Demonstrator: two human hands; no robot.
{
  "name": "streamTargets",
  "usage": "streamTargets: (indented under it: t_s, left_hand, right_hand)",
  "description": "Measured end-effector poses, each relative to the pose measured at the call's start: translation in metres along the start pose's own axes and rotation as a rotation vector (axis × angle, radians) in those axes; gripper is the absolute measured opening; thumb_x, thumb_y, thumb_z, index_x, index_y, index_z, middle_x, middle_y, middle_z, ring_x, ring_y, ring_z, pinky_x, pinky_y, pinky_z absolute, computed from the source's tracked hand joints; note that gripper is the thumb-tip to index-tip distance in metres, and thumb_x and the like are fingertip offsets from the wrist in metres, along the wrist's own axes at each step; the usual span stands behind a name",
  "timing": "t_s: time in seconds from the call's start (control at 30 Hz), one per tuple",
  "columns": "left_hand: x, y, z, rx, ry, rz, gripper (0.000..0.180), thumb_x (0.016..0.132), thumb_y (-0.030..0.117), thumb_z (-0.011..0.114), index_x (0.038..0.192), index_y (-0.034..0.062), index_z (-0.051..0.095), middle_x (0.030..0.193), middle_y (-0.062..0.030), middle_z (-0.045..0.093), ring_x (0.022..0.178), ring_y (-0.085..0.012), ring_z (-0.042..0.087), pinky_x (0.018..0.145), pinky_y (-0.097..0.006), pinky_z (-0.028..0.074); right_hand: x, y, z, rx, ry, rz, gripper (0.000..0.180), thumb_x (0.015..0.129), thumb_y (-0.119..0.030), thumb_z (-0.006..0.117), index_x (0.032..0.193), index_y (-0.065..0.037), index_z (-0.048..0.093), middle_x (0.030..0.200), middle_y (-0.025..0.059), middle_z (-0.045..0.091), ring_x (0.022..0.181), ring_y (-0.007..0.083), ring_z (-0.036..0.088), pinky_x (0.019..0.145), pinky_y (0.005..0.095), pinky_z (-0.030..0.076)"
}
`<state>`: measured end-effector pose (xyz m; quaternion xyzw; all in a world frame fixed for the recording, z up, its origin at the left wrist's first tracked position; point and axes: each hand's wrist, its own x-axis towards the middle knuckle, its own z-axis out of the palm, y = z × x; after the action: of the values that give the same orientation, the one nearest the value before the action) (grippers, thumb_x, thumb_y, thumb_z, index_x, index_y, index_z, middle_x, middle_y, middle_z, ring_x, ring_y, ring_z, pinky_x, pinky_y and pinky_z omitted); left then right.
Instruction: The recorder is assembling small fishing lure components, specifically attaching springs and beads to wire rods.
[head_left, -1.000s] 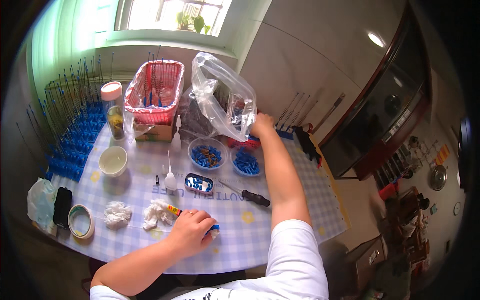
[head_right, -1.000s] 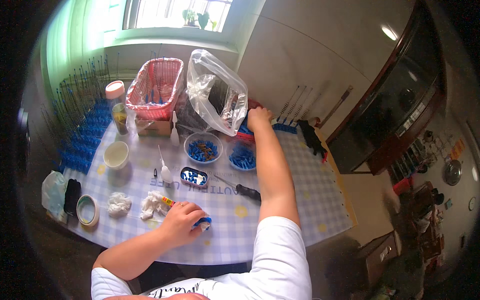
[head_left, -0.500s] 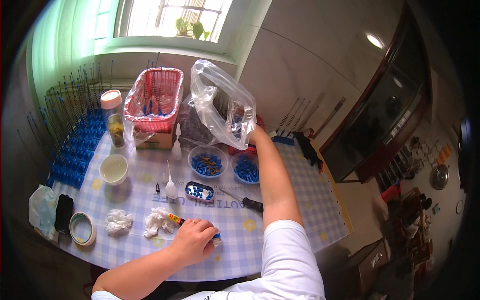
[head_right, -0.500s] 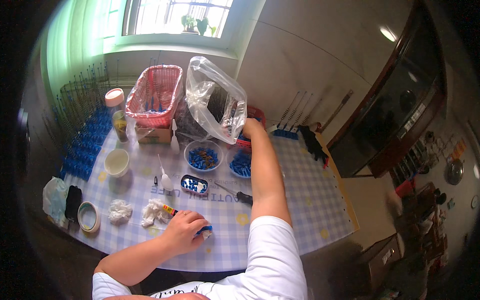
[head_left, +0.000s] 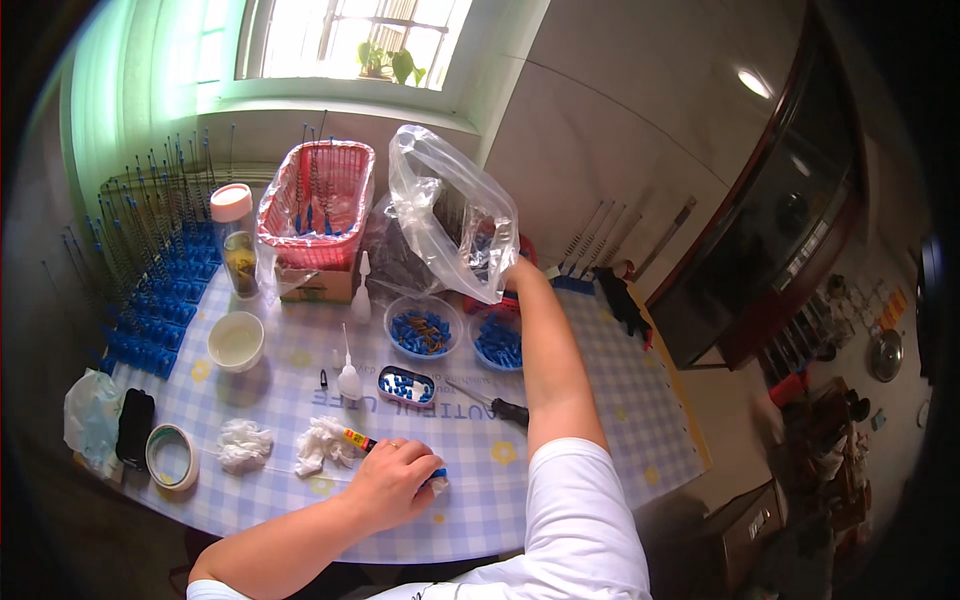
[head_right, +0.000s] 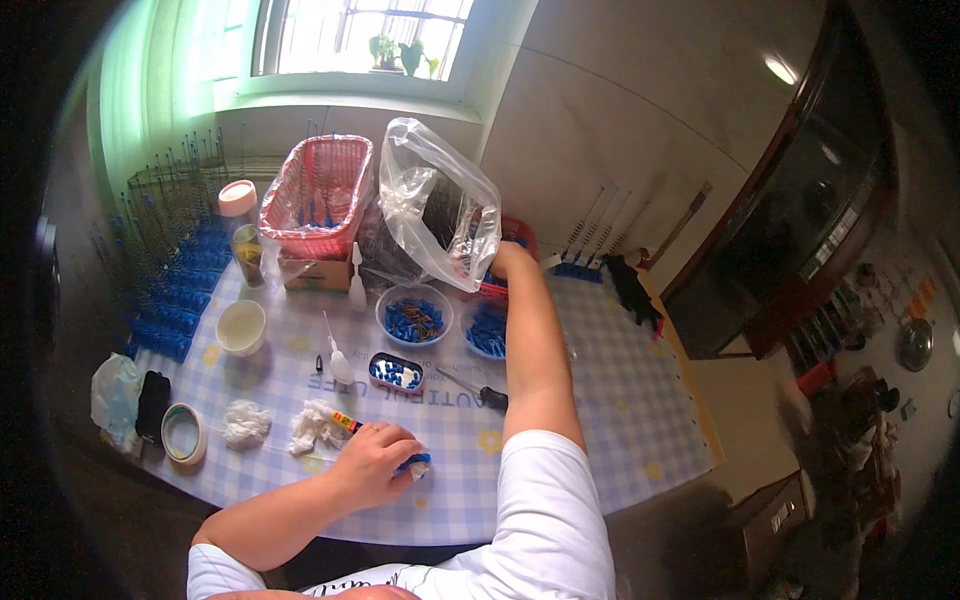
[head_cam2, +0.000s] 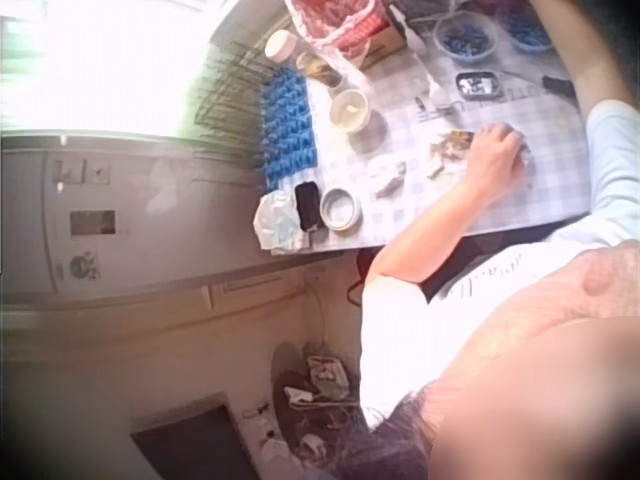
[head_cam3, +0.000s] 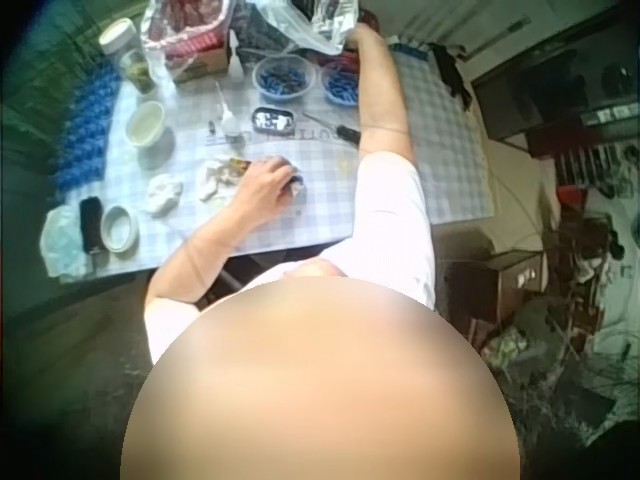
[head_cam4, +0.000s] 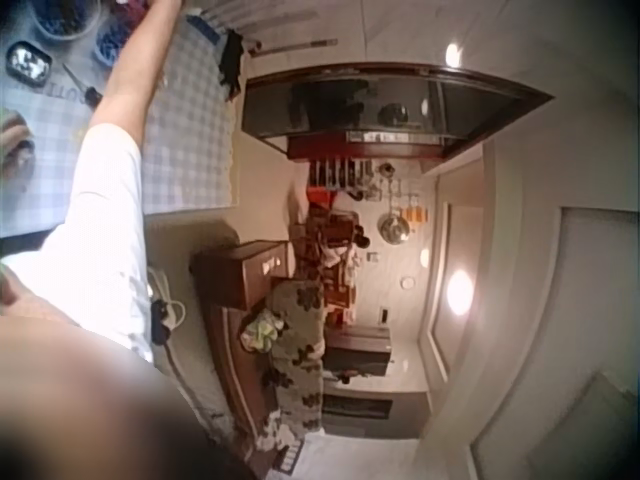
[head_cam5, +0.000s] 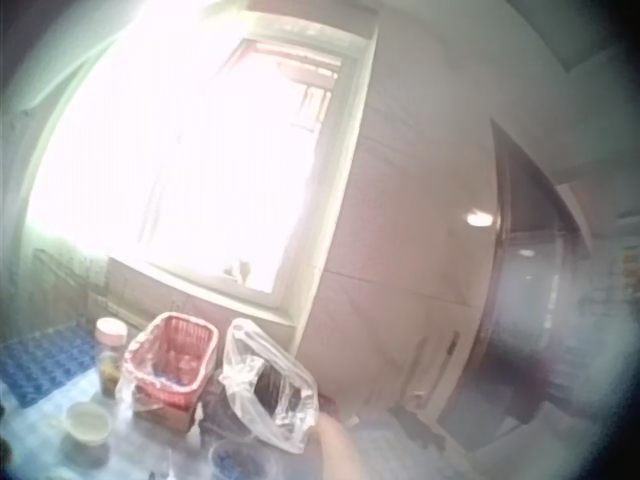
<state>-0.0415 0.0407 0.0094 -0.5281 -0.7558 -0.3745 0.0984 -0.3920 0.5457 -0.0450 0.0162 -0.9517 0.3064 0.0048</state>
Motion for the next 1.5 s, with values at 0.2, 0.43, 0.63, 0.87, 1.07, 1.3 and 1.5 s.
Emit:
streamTargets:
  t_s: [0.2,0.43,0.63,0.87,1.07,1.3,1.5]
  left_hand:
    - [-0.013,-0.008,-0.004,0.055,0.002,-0.131,0.028,0.068,0.011,0.07,0.096,0.0083,0.063,0.094,-0.0064,0.061,0.087,-0.0256,0.059,0.078,-0.038,0.044]
    - [-0.005,-0.005,-0.002,0.031,-0.004,-0.072,0.03,0.066,0.009,0.07,0.096,0.0091,0.064,0.095,-0.0064,0.062,0.088,-0.0257,0.059,0.078,-0.039,0.044]
    - [-0.004,-0.003,-0.002,0.029,0.015,-0.052,0.027,0.068,0.01,0.069,0.094,0.008,0.063,0.094,-0.0061,0.061,0.085,-0.0251,0.058,0.076,-0.038,0.044]
    - [-0.006,-0.005,0.001,0.013,-0.01,-0.066,0.033,0.066,0.008,0.07,0.098,0.0082,0.064,0.1,-0.0078,0.062,0.094,-0.0272,0.06,0.082,-0.039,0.045]
    - [-0.005,-0.002,0.003,0.008,-0.038,-0.068,0.033,0.066,0.008,0.07,0.098,0.0082,0.064,0.1,-0.0077,0.062,0.094,-0.0277,0.06,0.082,-0.039,0.045]
    - [-0.007,-0.01,0.003,0.009,-0.029,-0.071,0.033,0.066,0.008,0.07,0.099,0.0082,0.064,0.1,-0.0087,0.062,0.095,-0.0285,0.06,0.083,-0.04,0.046]
    - [-0.008,-0.007,0.0,-0.011,-0.01,-0.076,0.032,0.068,0.008,0.069,0.099,0.0076,0.064,0.1,-0.009,0.062,0.096,-0.0285,0.06,0.084,-0.04,0.046]
  right_hand:
    - [-0.021,-0.115,0.048,-0.173,-0.102,-0.077,0.035,0.079,-0.027,0.066,0.108,-0.008,0.07,0.111,0.0211,0.066,0.102,0.0376,0.064,0.088,0.0418,0.05]
    - [-0.08,-0.148,-0.003,-0.191,0.208,-0.031,0.026,0.075,-0.011,0.071,0.101,-0.008,0.073,0.1,0.0195,0.069,0.094,0.0335,0.067,0.086,0.0404,0.051]
    - [-0.13,-0.189,-0.023,-0.18,0.227,0.027,0.021,0.079,-0.015,0.065,0.091,0.001,0.07,0.069,0.0128,0.067,0.056,0.0192,0.06,0.056,0.0366,0.049]
    - [-0.193,-0.249,-0.032,0.177,0.426,0.061,0.019,0.087,-0.017,0.063,0.096,0.0,0.067,0.085,0.0119,0.07,0.076,0.0151,0.066,0.071,0.0314,0.052]
    - [-0.184,-0.308,0.013,1.027,0.294,-0.182,0.012,0.096,-0.017,0.055,0.105,-0.01,0.057,0.1,0.0014,0.062,0.089,0.0104,0.058,0.076,0.0262,0.047]
    - [-0.099,-0.365,0.07,1.057,0.347,-0.393,0.011,0.095,-0.017,0.058,0.104,-0.01,0.058,0.094,0.0005,0.061,0.086,0.0102,0.056,0.076,0.0269,0.046]
    - [-0.105,-0.358,0.072,1.05,0.455,-0.201,0.009,0.094,-0.016,0.058,0.101,-0.012,0.06,0.091,0.0007,0.063,0.083,0.0096,0.058,0.07,0.0266,0.047]
